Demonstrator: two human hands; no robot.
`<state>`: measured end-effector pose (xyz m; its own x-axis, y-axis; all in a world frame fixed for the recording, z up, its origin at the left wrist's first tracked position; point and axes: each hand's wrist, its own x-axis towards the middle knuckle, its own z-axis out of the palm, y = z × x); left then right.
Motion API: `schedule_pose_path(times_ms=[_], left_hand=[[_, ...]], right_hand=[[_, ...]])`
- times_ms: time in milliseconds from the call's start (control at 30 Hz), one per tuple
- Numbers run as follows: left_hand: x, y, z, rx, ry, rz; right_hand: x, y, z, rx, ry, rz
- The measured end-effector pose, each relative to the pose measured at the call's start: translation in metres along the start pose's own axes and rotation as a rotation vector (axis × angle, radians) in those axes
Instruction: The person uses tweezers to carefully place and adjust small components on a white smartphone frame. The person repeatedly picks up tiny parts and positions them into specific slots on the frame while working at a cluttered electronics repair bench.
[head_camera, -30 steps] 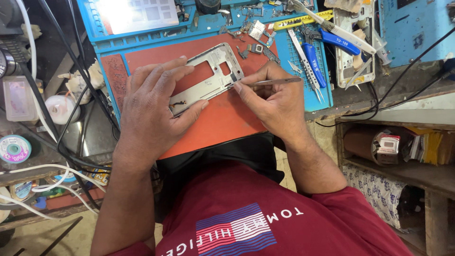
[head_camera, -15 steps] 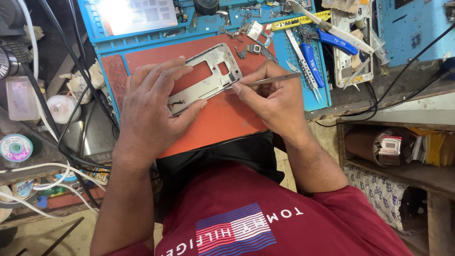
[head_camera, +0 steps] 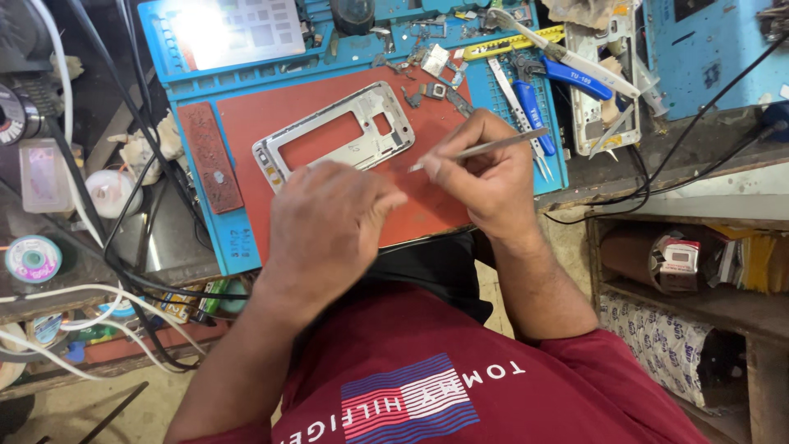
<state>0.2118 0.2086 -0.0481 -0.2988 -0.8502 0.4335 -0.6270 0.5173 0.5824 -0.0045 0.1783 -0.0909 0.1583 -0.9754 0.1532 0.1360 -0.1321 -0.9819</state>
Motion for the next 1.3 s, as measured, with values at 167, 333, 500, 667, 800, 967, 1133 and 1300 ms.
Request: schedule_pose_path(times_ms=[167,333,500,667,800,967,1133,1300], left_hand=[[-0.025,0.042,0.031,-0.137,-0.549,0.166],[-0.041,0.049,0.054,-0.263,-0.462,0.265],[-0.031,0.035,0.027,-0.295,-0.516,0.171],[-0.007,-0.009,-0.019,-0.001,-0.056,-0.029],[0.001,-0.036,-0.034,0.174,-0.037,-0.04],[0.0,-0.044,-0.03,0.123,-0.052,-0.085],[-0.002,-0.048,-0.028,0.105,-0.047,-0.102],[-0.002,-0.047,-0.028,0.112,-0.038,-0.094]], right_hand=[[0.001,0.004,0.01,-0.204,0.108,0.037],[0.003,0.004,0.015,-0.256,0.099,0.014],[0.004,0.002,0.017,-0.297,0.1,0.013],[0.004,0.0,0.019,-0.304,0.113,0.017],[0.005,-0.002,0.02,-0.322,0.117,0.032],[0.007,-0.004,0.019,-0.4,0.096,0.041],[0.011,-0.006,0.016,-0.343,0.038,0.043],[0.014,-0.007,0.016,-0.336,0.034,0.096]])
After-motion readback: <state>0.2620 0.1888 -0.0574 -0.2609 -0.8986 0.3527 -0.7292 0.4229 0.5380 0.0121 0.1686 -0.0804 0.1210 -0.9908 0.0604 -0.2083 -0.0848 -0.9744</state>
